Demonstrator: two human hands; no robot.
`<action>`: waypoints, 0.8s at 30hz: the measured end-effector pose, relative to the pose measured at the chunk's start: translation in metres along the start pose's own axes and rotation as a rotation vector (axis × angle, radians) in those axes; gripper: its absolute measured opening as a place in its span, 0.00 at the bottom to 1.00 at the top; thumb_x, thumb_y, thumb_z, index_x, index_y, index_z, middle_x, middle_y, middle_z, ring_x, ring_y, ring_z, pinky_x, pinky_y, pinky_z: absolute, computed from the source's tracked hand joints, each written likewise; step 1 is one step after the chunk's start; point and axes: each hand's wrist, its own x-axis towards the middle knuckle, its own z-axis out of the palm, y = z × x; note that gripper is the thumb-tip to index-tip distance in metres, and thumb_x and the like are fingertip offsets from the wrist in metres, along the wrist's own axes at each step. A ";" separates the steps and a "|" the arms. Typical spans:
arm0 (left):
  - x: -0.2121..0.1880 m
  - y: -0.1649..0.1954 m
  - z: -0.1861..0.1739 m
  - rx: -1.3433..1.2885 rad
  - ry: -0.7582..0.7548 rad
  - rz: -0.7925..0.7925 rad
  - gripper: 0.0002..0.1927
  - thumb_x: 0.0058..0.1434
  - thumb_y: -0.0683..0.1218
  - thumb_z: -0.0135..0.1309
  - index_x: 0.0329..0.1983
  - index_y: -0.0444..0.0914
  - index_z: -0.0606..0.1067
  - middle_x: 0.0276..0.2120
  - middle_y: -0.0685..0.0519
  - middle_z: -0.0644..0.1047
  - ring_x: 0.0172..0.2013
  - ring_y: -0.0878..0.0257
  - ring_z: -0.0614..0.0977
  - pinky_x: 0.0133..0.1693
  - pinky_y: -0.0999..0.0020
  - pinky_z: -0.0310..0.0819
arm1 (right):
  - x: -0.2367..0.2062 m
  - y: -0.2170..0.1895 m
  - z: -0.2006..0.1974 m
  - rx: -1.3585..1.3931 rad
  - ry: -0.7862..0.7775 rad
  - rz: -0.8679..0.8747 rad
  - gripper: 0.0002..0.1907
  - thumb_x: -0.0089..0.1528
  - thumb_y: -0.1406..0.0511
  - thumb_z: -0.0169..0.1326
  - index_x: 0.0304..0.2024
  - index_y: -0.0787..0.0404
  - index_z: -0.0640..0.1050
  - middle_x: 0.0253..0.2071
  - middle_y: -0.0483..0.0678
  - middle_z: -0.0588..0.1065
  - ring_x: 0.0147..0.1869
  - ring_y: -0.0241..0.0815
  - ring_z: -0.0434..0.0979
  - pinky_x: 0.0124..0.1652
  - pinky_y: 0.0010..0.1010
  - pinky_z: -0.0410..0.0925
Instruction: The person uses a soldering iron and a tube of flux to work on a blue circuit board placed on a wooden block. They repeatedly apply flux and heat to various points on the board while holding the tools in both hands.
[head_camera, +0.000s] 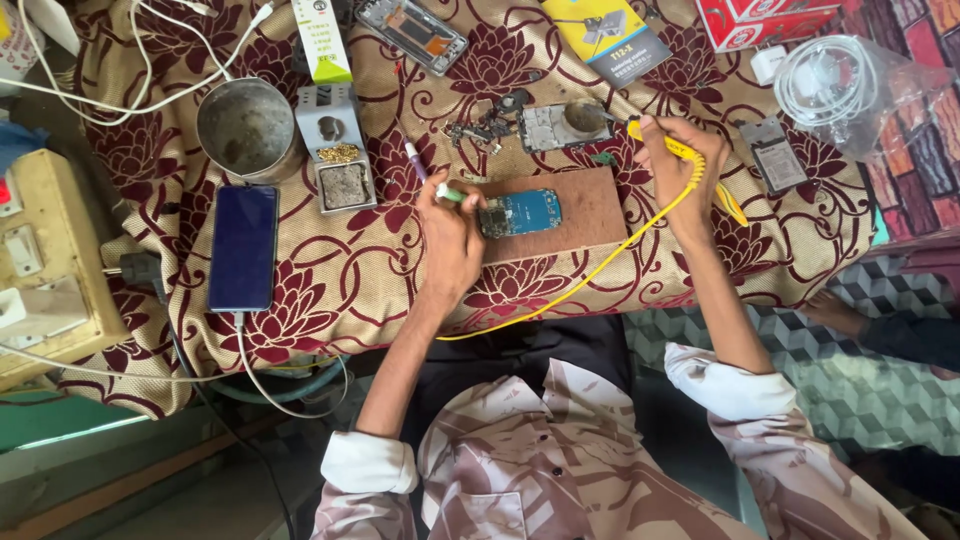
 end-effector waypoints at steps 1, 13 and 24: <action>0.000 0.000 0.000 0.073 0.002 0.030 0.10 0.73 0.33 0.38 0.55 0.33 0.58 0.39 0.49 0.75 0.41 0.59 0.78 0.58 0.59 0.67 | 0.001 0.001 0.002 0.001 -0.012 -0.015 0.12 0.74 0.64 0.58 0.43 0.69 0.83 0.26 0.50 0.79 0.28 0.33 0.78 0.31 0.23 0.68; 0.000 -0.002 0.002 0.024 0.017 0.016 0.17 0.72 0.32 0.37 0.61 0.32 0.52 0.40 0.48 0.75 0.41 0.58 0.78 0.54 0.60 0.70 | -0.012 0.018 -0.014 0.249 0.031 0.197 0.09 0.71 0.66 0.56 0.46 0.68 0.83 0.28 0.49 0.79 0.27 0.30 0.76 0.29 0.19 0.66; -0.002 -0.004 0.001 0.039 -0.004 0.050 0.21 0.71 0.31 0.35 0.64 0.35 0.50 0.40 0.47 0.75 0.38 0.60 0.77 0.50 0.60 0.72 | -0.008 0.022 0.006 0.231 0.032 0.118 0.10 0.72 0.65 0.56 0.43 0.66 0.82 0.28 0.48 0.79 0.28 0.31 0.78 0.28 0.20 0.69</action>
